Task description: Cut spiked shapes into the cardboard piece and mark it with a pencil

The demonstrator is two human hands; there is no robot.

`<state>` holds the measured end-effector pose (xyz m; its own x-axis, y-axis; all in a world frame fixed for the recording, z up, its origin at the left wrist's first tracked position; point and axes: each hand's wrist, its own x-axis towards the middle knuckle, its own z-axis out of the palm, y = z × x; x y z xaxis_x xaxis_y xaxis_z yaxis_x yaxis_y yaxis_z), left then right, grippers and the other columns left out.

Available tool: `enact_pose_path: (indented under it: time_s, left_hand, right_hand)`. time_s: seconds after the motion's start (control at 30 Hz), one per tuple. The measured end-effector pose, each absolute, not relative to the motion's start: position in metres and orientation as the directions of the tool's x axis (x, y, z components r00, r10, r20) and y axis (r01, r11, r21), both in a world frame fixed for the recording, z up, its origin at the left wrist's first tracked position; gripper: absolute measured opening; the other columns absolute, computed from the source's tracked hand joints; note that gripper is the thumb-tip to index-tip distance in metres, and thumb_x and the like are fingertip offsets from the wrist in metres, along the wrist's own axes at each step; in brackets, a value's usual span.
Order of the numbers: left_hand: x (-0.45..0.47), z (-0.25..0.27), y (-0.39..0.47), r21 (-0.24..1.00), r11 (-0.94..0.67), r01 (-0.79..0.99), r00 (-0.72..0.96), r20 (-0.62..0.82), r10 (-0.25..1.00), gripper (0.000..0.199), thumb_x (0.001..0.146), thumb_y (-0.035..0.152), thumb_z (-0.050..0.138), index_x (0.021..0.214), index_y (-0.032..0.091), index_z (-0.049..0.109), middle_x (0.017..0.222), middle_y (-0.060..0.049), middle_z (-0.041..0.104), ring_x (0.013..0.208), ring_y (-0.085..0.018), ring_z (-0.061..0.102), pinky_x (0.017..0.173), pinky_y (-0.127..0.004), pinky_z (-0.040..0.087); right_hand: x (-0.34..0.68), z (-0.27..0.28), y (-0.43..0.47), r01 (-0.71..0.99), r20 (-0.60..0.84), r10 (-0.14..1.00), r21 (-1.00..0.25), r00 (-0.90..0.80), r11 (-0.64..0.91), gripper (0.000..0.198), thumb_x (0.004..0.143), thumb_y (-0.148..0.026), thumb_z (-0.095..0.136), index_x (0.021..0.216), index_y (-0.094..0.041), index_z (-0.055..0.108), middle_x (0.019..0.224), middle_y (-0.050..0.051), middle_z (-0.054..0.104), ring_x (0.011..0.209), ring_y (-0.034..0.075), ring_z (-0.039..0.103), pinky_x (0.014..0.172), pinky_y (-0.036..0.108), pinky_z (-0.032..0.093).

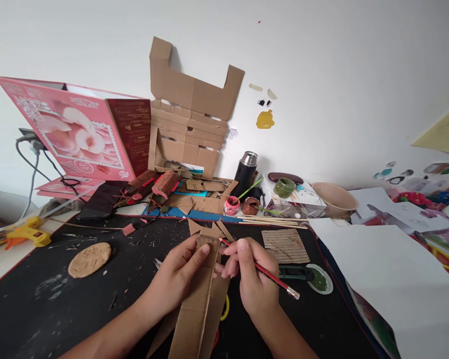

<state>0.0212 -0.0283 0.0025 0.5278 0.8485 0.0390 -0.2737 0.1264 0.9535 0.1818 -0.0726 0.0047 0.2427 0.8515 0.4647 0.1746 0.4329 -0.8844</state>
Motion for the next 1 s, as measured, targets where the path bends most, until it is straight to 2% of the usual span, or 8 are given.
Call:
enact_pose_path:
  time_s: [0.53, 1.0]
  left_hand:
    - [0.0216, 0.0043, -0.0297, 0.962, 0.099, -0.253, 0.501, 0.042, 0.864, 0.032, 0.100, 0.049, 0.069, 0.105, 0.019, 0.076, 0.097, -0.008, 0.082, 0.079, -0.023, 0.076, 0.082, -0.035, 0.060]
    - [0.0215, 0.0055, -0.0307, 0.964, 0.104, -0.246, 0.506, 0.036, 0.862, 0.032, 0.100, 0.050, 0.069, 0.105, 0.019, 0.074, 0.098, -0.008, 0.082, 0.082, -0.023, 0.076, 0.082, -0.035, 0.060]
  right_hand:
    - [0.1821, 0.0046, -0.0722, 0.179, 0.436, 0.865, -0.898, 0.247, 0.402, 0.048, 0.115, -0.048, 0.048, 0.084, -0.019, 0.072, 0.052, -0.001, 0.065, 0.047, 0.014, 0.065, 0.050, 0.023, 0.050]
    - [0.1818, 0.0074, -0.0719, 0.158, 0.440, 0.864, -0.897, 0.245, 0.412, 0.048, 0.115, -0.047, 0.048, 0.082, -0.019, 0.070, 0.051, -0.004, 0.060, 0.046, 0.014, 0.066, 0.052, 0.024, 0.053]
